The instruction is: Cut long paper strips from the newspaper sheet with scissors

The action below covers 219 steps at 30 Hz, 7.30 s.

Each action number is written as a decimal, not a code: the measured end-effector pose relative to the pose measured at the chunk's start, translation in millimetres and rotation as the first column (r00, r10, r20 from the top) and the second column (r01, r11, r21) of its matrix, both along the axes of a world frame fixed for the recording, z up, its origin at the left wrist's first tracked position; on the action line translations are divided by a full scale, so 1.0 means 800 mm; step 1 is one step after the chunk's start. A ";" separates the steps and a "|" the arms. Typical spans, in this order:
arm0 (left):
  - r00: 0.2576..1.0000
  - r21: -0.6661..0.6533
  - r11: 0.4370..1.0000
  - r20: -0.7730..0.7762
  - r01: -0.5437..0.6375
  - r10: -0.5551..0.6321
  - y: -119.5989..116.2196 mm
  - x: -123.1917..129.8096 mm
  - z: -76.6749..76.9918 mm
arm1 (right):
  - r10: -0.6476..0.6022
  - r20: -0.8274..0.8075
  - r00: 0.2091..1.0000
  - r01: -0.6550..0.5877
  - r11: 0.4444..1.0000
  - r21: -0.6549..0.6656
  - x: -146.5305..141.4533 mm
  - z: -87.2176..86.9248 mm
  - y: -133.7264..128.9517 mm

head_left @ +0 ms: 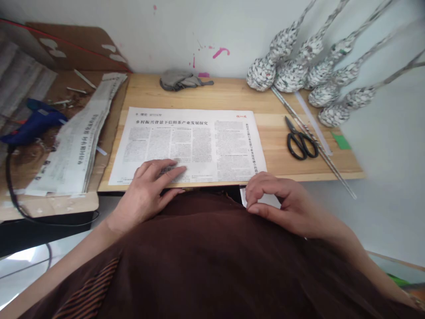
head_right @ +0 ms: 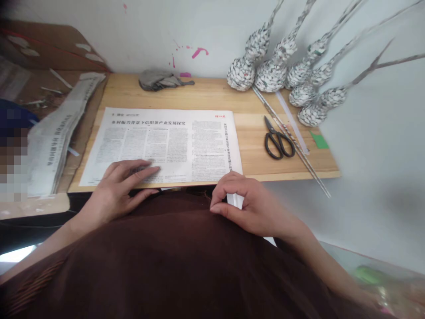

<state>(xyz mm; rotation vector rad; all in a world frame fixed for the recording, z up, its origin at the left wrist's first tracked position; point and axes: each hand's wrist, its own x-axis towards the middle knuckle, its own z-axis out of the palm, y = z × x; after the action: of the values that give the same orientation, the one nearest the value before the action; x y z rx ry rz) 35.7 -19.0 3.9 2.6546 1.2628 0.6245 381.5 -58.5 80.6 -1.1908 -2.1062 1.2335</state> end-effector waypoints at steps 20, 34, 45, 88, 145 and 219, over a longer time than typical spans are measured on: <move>0.999 0.062 0.998 -0.045 0.007 -0.004 0.001 0.007 0.008 | -0.434 0.499 0.750 -0.004 0.751 0.660 0.008 -0.085 0.004; 0.996 0.181 0.983 -0.083 -0.006 0.021 0.000 0.014 0.005 | -0.467 0.403 0.787 0.003 0.656 0.754 0.006 -0.081 0.005; 0.996 0.146 0.988 -0.071 -0.045 0.056 -0.007 -0.012 0.009 | -0.499 0.355 0.791 0.042 0.623 0.781 0.001 -0.093 0.002; 0.989 0.124 0.983 0.038 0.139 -0.145 -0.004 -0.006 0.007 | -0.307 0.277 0.910 -0.021 0.634 0.773 -0.027 -0.100 0.011; 0.990 0.209 0.977 -0.142 0.047 -0.017 0.000 -0.026 0.016 | -0.244 0.328 0.913 -0.091 0.660 0.745 -0.011 -0.078 0.024; 0.785 -0.133 0.917 -0.572 -0.375 0.239 0.111 -0.036 0.063 | -0.216 0.755 0.619 -0.083 0.938 0.336 0.013 -0.047 0.127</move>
<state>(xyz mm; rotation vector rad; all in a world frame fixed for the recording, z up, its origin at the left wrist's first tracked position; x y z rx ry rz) 6.7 69.6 54.1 2.5105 1.8072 -0.2961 392.0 42.8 43.2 -1.8326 -2.6706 0.2199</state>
